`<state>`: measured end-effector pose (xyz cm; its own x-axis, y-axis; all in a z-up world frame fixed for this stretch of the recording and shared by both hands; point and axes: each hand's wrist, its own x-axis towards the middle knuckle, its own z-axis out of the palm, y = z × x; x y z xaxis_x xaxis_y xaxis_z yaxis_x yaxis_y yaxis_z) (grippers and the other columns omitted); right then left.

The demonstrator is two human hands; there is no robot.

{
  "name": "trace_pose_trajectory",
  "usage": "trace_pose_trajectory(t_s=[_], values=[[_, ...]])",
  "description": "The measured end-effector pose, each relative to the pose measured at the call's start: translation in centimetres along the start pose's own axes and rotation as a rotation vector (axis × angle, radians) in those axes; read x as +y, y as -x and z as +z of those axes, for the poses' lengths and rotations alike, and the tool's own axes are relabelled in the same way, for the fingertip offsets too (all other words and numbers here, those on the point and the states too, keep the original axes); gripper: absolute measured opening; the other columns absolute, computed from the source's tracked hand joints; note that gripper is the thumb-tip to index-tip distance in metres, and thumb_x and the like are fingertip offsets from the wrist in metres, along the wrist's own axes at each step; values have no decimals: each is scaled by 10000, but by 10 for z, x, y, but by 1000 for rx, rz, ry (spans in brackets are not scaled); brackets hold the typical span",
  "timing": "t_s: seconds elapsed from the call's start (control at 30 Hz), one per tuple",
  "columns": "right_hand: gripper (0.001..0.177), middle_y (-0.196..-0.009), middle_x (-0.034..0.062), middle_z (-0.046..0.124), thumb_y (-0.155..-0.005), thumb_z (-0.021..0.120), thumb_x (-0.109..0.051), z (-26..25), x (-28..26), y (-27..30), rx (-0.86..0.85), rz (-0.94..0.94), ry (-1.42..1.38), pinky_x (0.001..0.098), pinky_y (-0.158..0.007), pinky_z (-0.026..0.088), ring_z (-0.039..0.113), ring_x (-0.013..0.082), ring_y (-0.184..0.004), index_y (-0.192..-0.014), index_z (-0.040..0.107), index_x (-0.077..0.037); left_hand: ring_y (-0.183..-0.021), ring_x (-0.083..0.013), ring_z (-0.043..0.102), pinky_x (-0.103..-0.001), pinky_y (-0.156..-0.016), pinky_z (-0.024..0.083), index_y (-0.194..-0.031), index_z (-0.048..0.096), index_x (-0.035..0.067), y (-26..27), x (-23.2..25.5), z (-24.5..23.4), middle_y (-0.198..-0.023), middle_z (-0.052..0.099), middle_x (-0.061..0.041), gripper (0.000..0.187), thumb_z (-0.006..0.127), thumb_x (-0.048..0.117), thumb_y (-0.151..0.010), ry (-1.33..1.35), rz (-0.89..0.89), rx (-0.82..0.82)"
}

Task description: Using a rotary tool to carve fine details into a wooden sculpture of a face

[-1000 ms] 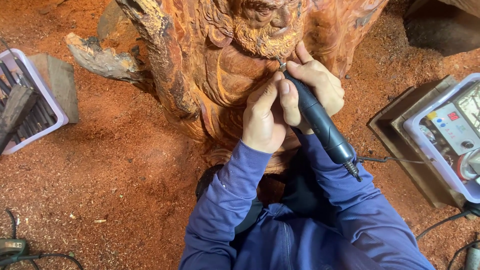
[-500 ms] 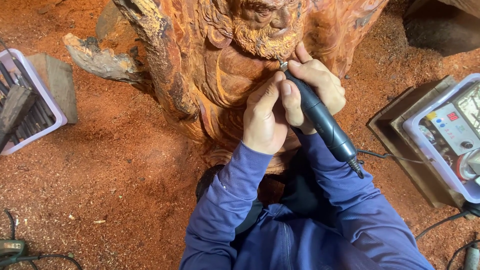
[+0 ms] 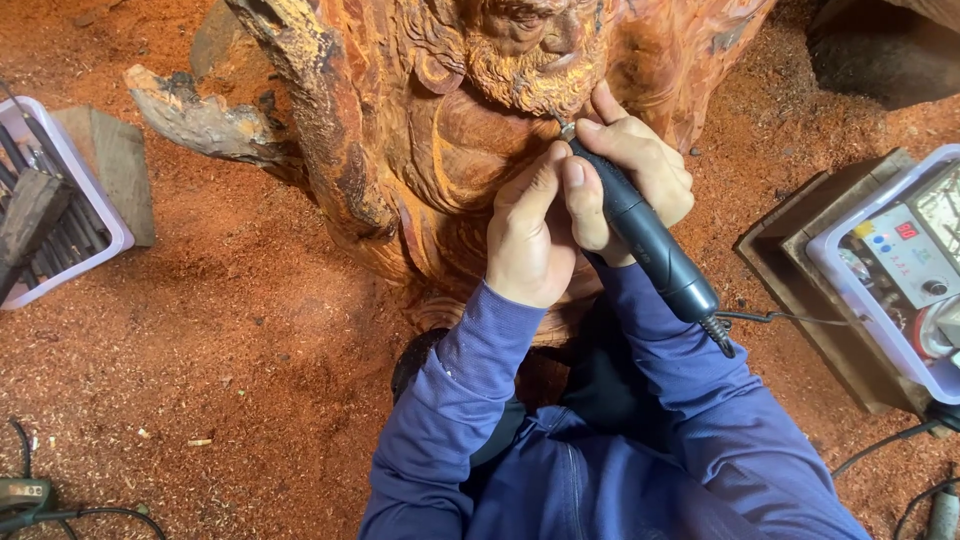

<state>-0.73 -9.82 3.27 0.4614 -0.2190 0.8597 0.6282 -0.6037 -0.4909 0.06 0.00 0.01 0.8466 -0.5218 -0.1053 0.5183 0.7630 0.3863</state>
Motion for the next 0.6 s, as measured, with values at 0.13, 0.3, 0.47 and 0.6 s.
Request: trace_pose_trajectory(t_s=[0.13,0.3,0.47,0.6], values=[[229,-749,243,635,-864,637,-51,-2,5,3,-6,-23,-49,548,-1078,542,629,291,-662,-962,617,155,-930,-107,605,-227,-866,484,-1096,713,6,2,-1,2,-1028,679,-42,172,635,145,-1030,11,4,-22],[245,-807,228,624,-910,602,-53,-3,3,3,-2,13,-79,500,-1080,552,589,262,-716,-1079,585,123,-982,-116,622,-244,-934,489,-1113,735,13,-2,-5,2,-1081,709,-55,176,672,149,-1021,-28,44,-19],[231,-801,233,645,-915,636,-61,0,3,2,13,-2,-36,508,-1068,560,602,263,-692,-1058,602,117,-972,-106,623,-225,-909,496,-1123,722,15,-1,-4,1,-1075,703,-44,195,669,172,-1020,-18,19,14],[221,-794,250,643,-902,636,-54,-1,5,2,14,-16,-46,505,-1049,563,609,281,-695,-1021,604,130,-899,-89,609,-207,-844,487,-1090,718,18,0,-2,5,-1002,694,-25,168,638,154,-1032,2,15,-14]])
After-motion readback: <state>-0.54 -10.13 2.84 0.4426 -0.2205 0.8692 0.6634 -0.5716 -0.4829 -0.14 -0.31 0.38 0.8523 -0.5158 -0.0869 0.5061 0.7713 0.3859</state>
